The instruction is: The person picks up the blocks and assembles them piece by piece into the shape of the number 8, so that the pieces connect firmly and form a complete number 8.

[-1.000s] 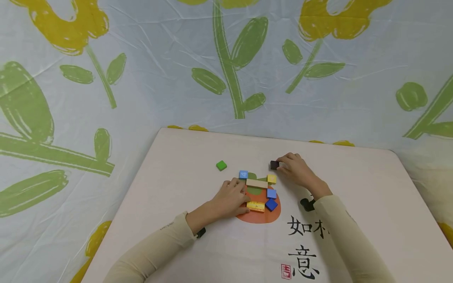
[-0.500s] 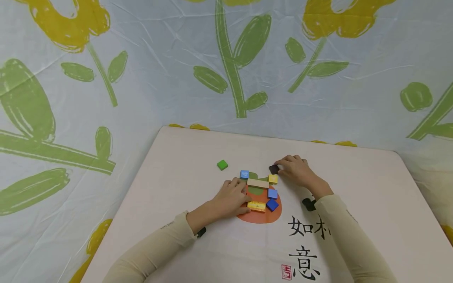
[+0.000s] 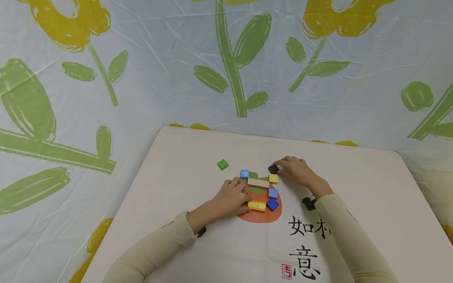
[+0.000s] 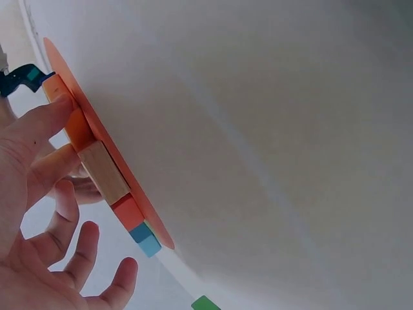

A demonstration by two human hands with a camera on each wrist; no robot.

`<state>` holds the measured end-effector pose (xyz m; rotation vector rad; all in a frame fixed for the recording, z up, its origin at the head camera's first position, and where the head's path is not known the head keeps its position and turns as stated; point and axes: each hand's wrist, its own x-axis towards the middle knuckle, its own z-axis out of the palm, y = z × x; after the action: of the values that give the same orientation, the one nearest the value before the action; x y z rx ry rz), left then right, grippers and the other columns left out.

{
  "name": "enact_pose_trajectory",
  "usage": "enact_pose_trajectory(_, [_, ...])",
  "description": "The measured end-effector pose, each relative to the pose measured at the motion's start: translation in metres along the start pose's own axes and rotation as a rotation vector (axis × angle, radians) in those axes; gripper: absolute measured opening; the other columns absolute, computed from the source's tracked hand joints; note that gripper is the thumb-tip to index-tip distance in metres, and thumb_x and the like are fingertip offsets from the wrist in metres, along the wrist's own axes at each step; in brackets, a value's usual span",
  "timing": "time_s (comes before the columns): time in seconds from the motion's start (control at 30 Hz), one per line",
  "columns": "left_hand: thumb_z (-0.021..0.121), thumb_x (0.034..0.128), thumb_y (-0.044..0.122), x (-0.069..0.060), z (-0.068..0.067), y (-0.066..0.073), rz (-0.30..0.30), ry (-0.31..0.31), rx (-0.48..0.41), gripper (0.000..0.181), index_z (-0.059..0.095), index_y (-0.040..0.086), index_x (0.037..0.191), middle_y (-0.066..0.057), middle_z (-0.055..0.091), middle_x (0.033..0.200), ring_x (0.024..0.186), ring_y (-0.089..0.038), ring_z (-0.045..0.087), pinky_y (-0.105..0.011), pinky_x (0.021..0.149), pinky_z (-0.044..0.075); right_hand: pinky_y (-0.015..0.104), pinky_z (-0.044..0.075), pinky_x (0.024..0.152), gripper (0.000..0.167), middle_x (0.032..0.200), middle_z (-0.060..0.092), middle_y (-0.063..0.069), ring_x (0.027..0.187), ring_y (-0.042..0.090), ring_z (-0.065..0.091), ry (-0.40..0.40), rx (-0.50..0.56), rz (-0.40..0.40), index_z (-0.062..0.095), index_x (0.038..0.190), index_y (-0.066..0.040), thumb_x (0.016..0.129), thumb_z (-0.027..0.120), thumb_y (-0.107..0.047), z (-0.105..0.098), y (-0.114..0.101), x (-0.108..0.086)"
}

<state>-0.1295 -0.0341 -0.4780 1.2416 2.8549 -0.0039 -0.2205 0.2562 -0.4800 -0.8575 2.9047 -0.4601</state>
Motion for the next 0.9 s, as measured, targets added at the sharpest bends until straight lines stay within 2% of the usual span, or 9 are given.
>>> enact_pose_trajectory(0.33, [0.064,0.0921,0.058,-0.0001,-0.0012,0.0012,0.001,0.012,0.008,0.038,0.074,0.032,0.119,-0.009,0.058,0.125,0.123,-0.031,0.043,-0.050,0.095,0.042,0.067,0.037,0.093,0.034,0.125,0.062,0.016,0.117,0.041,0.055,-0.014,-0.006,0.002,0.065,0.131,-0.011,0.097,0.067,-0.016,-0.0019,0.0008,0.0000])
enact_pose_trajectory(0.53, [0.064,0.0921,0.058,0.0009,0.0024,0.0012,-0.004,0.012,0.025,0.039,0.074,0.033,0.120,-0.008,0.058,0.125,0.123,-0.031,0.043,-0.050,0.095,0.042,0.068,0.037,0.092,0.035,0.125,0.062,0.016,0.116,0.041,0.055,-0.016,-0.016,0.006,0.065,0.132,-0.012,0.098,0.067,-0.017,-0.0026,0.0003,-0.0001])
enact_pose_trajectory(0.9, [0.063,0.0929,0.058,0.0024,0.0010,0.0035,-0.020,-0.024,0.041,0.040,0.073,0.033,0.122,-0.009,0.057,0.128,0.126,-0.031,0.042,-0.050,0.097,0.041,0.068,0.036,0.092,0.035,0.124,0.062,0.015,0.115,0.040,0.055,-0.016,-0.020,0.001,0.064,0.133,-0.013,0.098,0.066,-0.018,-0.0014,0.0014,0.0011])
